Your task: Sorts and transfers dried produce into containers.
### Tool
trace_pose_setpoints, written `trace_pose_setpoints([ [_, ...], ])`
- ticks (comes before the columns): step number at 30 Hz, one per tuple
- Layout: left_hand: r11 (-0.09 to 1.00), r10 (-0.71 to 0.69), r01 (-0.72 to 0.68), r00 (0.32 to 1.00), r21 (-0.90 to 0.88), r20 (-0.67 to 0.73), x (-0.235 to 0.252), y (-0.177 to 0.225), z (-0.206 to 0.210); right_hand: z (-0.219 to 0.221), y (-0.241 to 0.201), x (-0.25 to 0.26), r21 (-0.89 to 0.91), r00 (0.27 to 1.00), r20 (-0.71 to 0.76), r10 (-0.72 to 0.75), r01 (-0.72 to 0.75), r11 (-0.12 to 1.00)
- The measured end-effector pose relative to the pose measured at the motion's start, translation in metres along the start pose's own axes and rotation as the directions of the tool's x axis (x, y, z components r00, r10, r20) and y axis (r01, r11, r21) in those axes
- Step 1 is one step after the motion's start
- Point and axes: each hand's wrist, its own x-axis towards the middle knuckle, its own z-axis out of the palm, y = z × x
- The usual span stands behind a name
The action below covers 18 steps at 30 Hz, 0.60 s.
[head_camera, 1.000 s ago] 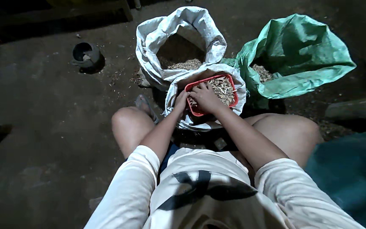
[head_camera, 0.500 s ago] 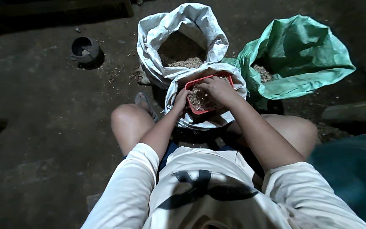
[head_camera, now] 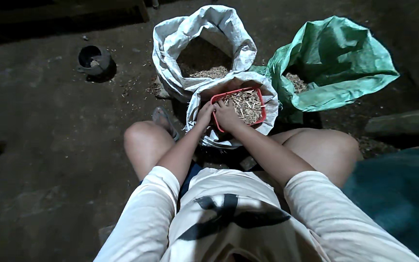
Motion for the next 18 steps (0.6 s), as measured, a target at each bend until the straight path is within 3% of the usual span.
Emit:
trace_pose_setpoints([
  [4, 0.998, 0.049, -0.049, 0.999, 0.043, -0.001, 0.004, -0.002, -0.003, 0.011, 0.003, 0.005, -0.01, 0.999, -0.039, 0.026, -0.027, 1.0],
  [10, 0.998, -0.036, 0.035, 0.999, -0.048, -0.018, 0.003, -0.002, 0.002, 0.002, 0.015, 0.009, -0.066, 0.996, -0.045, -0.073, 0.07, 0.995],
  [15, 0.992, -0.099, 0.098, 0.995, -0.082, -0.017, 0.003, 0.002, 0.001, -0.02, 0.031, 0.0, 0.064, 0.984, -0.117, -0.134, 0.142, 0.988],
  [18, 0.995, -0.072, 0.071, 0.997, -0.067, -0.025, 0.003, 0.002, 0.0, -0.035, 0.043, -0.004, 0.152, 0.989, -0.066, -0.136, 0.144, 0.978],
])
